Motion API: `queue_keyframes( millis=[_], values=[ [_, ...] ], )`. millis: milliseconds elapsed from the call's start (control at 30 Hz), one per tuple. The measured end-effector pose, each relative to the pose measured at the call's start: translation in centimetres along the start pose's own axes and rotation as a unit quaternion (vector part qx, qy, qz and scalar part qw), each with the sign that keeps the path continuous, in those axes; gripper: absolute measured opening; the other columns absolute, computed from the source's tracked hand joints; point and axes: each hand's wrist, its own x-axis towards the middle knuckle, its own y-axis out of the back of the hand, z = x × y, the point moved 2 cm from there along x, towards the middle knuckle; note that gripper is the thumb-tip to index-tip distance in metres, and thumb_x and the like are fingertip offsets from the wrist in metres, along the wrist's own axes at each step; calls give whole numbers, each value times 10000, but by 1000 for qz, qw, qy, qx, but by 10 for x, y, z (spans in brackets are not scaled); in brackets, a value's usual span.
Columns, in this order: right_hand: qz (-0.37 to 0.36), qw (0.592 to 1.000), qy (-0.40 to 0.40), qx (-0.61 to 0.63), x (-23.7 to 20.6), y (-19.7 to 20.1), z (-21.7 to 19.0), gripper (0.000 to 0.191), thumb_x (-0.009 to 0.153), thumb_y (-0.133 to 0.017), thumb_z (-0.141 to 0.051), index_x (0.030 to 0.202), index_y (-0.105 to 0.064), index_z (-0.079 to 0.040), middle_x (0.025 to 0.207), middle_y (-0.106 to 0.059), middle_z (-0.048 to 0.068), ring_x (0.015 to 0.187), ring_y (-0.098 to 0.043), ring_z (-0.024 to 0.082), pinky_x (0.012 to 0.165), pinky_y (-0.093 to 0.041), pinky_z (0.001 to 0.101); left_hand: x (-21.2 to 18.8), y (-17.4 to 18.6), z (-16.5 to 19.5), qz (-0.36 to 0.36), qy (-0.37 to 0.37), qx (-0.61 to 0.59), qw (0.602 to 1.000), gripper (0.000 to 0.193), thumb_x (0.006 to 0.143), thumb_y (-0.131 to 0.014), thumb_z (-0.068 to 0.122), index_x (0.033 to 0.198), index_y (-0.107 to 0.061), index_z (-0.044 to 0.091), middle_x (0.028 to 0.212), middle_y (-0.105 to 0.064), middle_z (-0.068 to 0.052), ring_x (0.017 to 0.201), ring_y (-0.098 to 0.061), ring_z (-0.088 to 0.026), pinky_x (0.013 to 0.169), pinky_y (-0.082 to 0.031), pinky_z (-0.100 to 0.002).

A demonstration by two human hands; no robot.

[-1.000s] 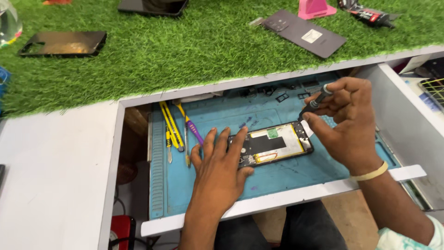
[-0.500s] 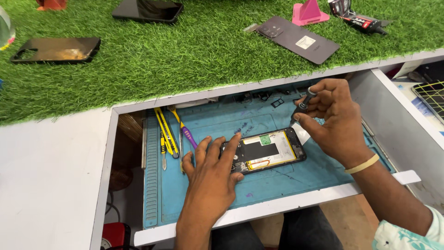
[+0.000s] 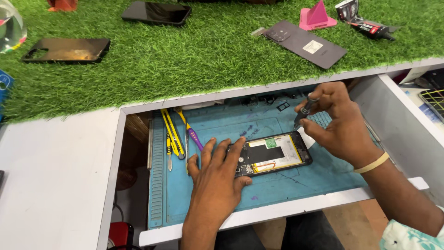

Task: The person uses a screwdriver to remove screws from the back of a disassembled smartphone, then flips the device and continues unscrewing components. The phone remains open on the workbench throughout the clip.

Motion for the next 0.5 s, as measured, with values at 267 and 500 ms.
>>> queue_keyframes(
  millis=[267,500],
  values=[
    [22,992,-75,-100,-2,-4,10,661,781,-888,-64,1221,-395,-53,899,-630,122,829,-660,189,766,-563,341,-1,0,-1,1,1,-9,1000,888,718,-831,300,1517,-449,235,1524,-481,-116,1472,-289,-368,1076,-153,-639],
    [16,992,-74,96,-1,0,15,457,880,-697,12,1216,-404,-90,1132,-619,78,1131,-645,175,952,-522,307,0,-1,-1,4,-1,-6,1000,881,714,-833,304,1508,-460,237,1525,-482,-120,1469,-295,-370,1073,-146,-634]
  ],
)
